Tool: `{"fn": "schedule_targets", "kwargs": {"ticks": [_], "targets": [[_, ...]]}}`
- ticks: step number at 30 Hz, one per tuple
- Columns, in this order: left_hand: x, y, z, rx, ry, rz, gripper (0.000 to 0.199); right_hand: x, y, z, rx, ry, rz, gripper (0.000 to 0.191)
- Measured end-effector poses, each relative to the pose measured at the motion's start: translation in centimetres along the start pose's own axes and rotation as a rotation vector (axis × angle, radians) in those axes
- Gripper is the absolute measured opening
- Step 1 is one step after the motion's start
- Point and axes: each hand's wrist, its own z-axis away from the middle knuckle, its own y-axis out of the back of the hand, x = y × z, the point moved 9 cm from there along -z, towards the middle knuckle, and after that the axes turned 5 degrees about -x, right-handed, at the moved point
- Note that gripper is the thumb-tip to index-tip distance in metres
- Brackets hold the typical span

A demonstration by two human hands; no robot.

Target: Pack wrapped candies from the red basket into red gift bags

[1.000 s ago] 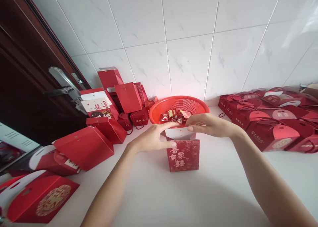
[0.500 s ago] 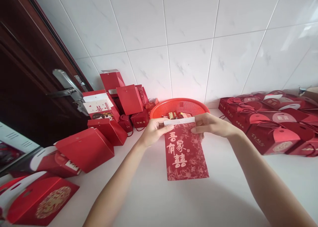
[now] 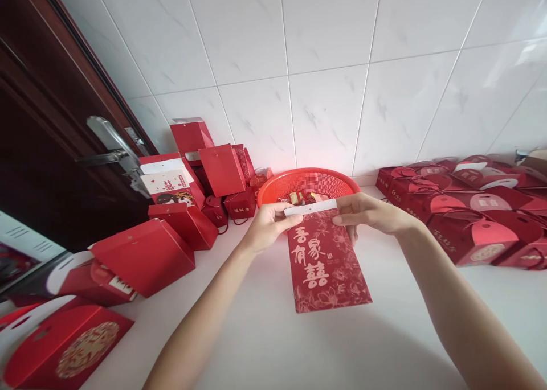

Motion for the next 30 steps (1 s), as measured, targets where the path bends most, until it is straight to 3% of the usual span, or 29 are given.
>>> {"fn": "schedule_targets", "kwargs": {"ticks": [5,11,15,23,30], "targets": [[-0.4,0.4,-0.1,0.039,0.008,0.053,0.033,0.0,0.6,0.2,0.037,0.009,-0.022,0.035],[-1.4,-0.6,-0.2,-0.042,0.088,0.207,0.036,1.0,2.2,0.0,0.162,0.02,-0.168,0.038],[-1.5,-0.5,-0.2,-0.016,0.079,0.2,0.036,1.0,2.3,-0.2,0.2,0.038,-0.181,0.037],[-1.4,-0.2,-0.3,-0.023,0.014,0.108,0.041,-0.3,2.2,0.4,0.205,0.086,0.04,0.036],[-1.8,-0.8,-0.4,-0.064,-0.071,-0.032,0.052,0.4,2.9,0.2,0.17,0.084,0.225,0.036]]}}
